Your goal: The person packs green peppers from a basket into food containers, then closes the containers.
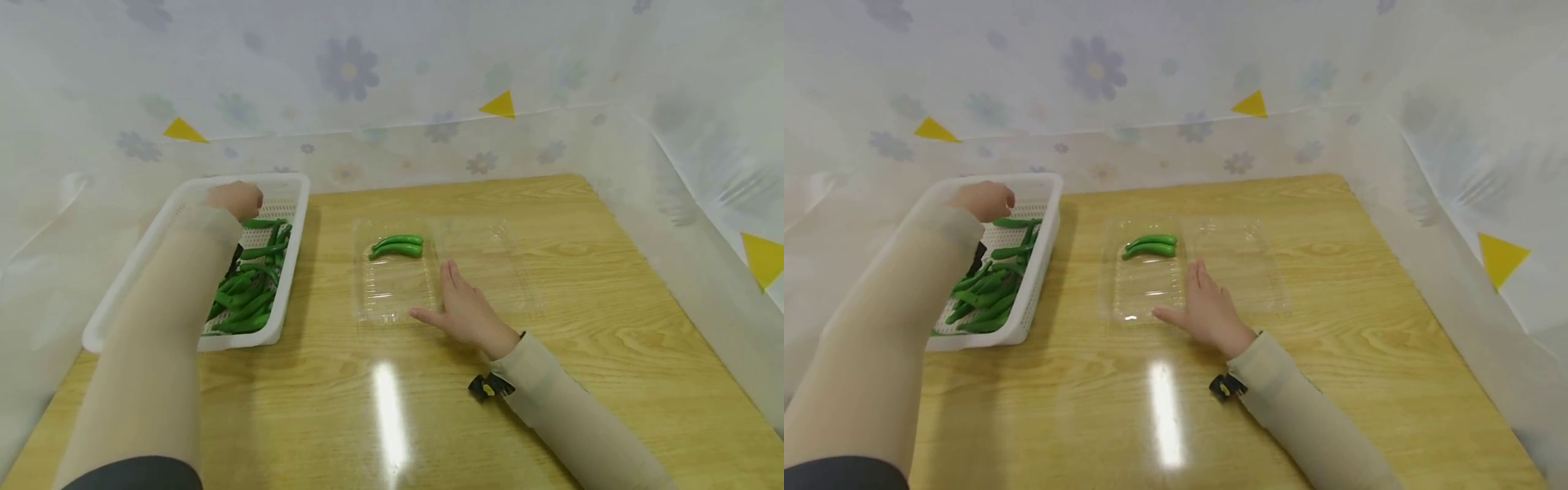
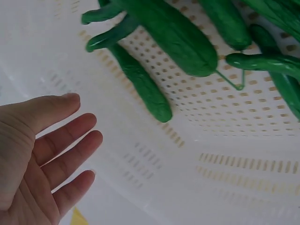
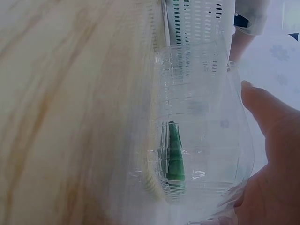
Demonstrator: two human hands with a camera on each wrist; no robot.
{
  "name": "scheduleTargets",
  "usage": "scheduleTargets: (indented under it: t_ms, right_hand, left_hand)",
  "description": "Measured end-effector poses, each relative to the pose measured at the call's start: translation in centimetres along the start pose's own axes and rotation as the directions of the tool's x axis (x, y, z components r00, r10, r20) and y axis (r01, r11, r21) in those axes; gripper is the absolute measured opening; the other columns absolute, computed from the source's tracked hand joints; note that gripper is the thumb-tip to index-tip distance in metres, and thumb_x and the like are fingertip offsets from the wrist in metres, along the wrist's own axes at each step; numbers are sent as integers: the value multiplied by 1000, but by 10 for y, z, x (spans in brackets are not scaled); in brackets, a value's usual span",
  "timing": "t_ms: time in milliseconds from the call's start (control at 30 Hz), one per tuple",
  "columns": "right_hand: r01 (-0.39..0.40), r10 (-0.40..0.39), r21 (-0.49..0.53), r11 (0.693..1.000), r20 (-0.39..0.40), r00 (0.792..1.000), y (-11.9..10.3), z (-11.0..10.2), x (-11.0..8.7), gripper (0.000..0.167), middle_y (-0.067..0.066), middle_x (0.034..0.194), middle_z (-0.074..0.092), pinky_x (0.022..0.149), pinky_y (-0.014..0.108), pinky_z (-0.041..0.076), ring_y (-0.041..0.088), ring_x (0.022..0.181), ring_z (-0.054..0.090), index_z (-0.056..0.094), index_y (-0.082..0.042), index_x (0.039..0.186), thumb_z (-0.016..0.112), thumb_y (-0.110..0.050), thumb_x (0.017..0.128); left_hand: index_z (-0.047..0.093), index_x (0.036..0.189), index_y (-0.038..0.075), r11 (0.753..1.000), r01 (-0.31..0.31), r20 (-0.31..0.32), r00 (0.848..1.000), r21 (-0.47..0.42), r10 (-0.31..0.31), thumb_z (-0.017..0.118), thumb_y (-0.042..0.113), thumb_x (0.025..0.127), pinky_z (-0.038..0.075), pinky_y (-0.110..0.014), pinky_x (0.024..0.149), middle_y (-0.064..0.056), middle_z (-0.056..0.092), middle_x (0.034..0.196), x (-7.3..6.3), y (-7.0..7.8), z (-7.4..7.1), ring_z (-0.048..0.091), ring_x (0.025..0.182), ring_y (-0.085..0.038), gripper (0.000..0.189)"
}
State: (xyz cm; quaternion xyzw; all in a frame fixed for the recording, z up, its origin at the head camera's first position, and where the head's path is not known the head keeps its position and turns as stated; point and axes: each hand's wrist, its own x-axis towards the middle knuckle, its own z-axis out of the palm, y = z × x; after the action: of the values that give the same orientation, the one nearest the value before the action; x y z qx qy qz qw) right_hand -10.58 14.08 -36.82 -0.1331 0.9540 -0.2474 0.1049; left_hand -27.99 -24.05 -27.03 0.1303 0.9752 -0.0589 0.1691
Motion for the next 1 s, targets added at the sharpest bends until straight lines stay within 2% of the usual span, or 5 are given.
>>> scheduleTargets:
  t_ms: [100, 300, 567, 833, 1000]
  right_hand:
    - [3, -3, -3, 1000, -1, 1000, 1, 0, -1, 107, 27, 150, -2, 104, 60, 18, 39, 137, 9, 0, 10, 144, 54, -62, 84]
    - [-2, 2, 10, 1000, 10, 1000, 2, 1, -4, 107, 26, 151, -3, 104, 59, 17, 38, 138, 7, 0, 9, 144, 54, -62, 84]
    - [3, -3, 2, 1000, 2, 1000, 3, 1, -7, 107, 27, 150, -1, 104, 59, 20, 38, 137, 9, 1, 10, 144, 53, -62, 84]
    - [7, -7, 0, 1000, 6, 1000, 2, 1, -9, 107, 27, 150, -1, 104, 59, 20, 38, 138, 9, 2, 10, 144, 54, -62, 84]
    - [7, -7, -1, 1000, 10, 1000, 1, 0, -9, 107, 26, 150, -1, 104, 59, 19, 38, 138, 8, 1, 10, 144, 53, -62, 84]
  left_hand:
    - [55, 121, -7, 1000, 3, -5, 1000, 17, -3, 44, 3, 95, 41, -55, 89, -28, 52, 124, 3, -4, 11, 50, 111, -42, 30]
    - [52, 127, -4, 999, 29, -6, 1000, 36, -29, 40, -5, 94, 38, -54, 93, -25, 48, 130, 5, -9, 29, 46, 116, -42, 35]
    - [56, 124, 0, 999, 44, -24, 999, -4, -44, 41, -4, 94, 41, -42, 68, -24, 55, 120, 11, -5, 43, 54, 81, -27, 34]
    - [62, 100, -2, 999, 31, -1, 1000, 41, -31, 48, -5, 92, 40, -40, 65, -18, 60, 89, 9, 1, 47, 52, 74, -27, 16]
    - [64, 99, -3, 998, 21, -21, 1000, 67, -19, 52, -6, 89, 44, -41, 67, -21, 62, 96, 6, 2, 48, 58, 81, -30, 16]
